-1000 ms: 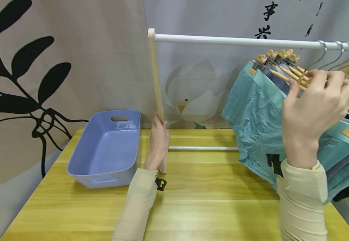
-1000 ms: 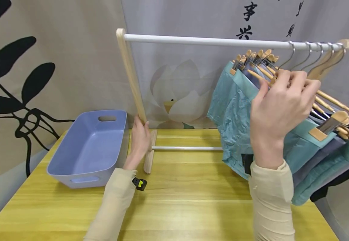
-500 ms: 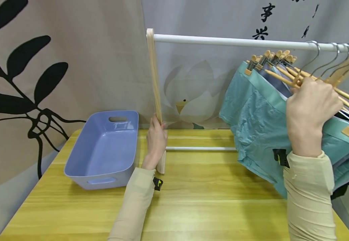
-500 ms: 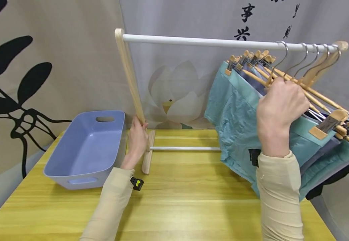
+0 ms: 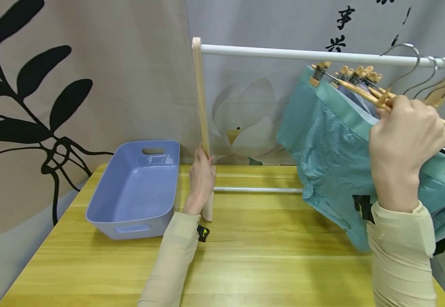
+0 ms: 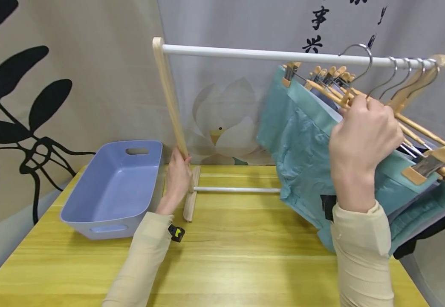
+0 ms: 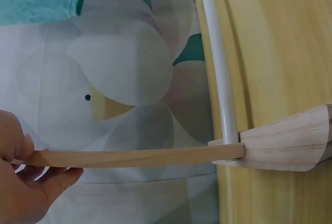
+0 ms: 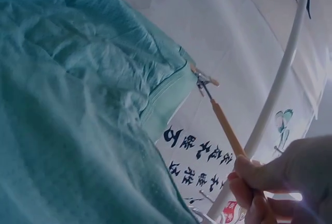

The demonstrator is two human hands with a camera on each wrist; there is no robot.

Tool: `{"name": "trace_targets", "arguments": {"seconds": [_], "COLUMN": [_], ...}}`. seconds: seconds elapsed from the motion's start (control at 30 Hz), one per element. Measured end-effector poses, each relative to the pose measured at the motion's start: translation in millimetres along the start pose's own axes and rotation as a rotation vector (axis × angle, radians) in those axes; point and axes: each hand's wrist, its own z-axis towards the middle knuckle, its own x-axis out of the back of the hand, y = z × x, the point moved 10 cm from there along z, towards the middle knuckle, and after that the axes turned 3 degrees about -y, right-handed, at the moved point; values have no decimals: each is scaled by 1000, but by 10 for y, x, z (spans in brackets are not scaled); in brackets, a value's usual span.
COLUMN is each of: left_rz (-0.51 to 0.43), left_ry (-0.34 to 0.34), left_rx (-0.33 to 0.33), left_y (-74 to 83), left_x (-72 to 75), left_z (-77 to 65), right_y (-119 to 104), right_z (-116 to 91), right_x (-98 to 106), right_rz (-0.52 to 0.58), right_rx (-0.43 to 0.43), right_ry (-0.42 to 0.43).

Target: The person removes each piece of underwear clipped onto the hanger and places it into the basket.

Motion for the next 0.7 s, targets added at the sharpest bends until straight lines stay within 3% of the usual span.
{"name": "trace_targets", "arguments": {"seconds": [0.1,0.17,0.3,0.43,0.53,0.7], "left_rz": [-53,-97,-153,-122,-129,-219], "left_ry": [-9,21,193,362,366,262], "left_rx": [28,40,-4,-137,-242,-357], "left_y": [-7,0,135,455,728,1066], "left_x": [30,94,364,674,817,971], "left_z": [-3,-17,-86,-159,-157,-93], "right_y": [-98,-156,-252,-336,-404,-547], "right_z": [-120,-194,-329,-449,-538,-704], "right_x": [83,119,164,163,147,111], "right_rz": [47,80,135,196,256,332], "right_rx": [105,166,279,358,401,502], "right_ry": [90,135,182,176,164,142]}}
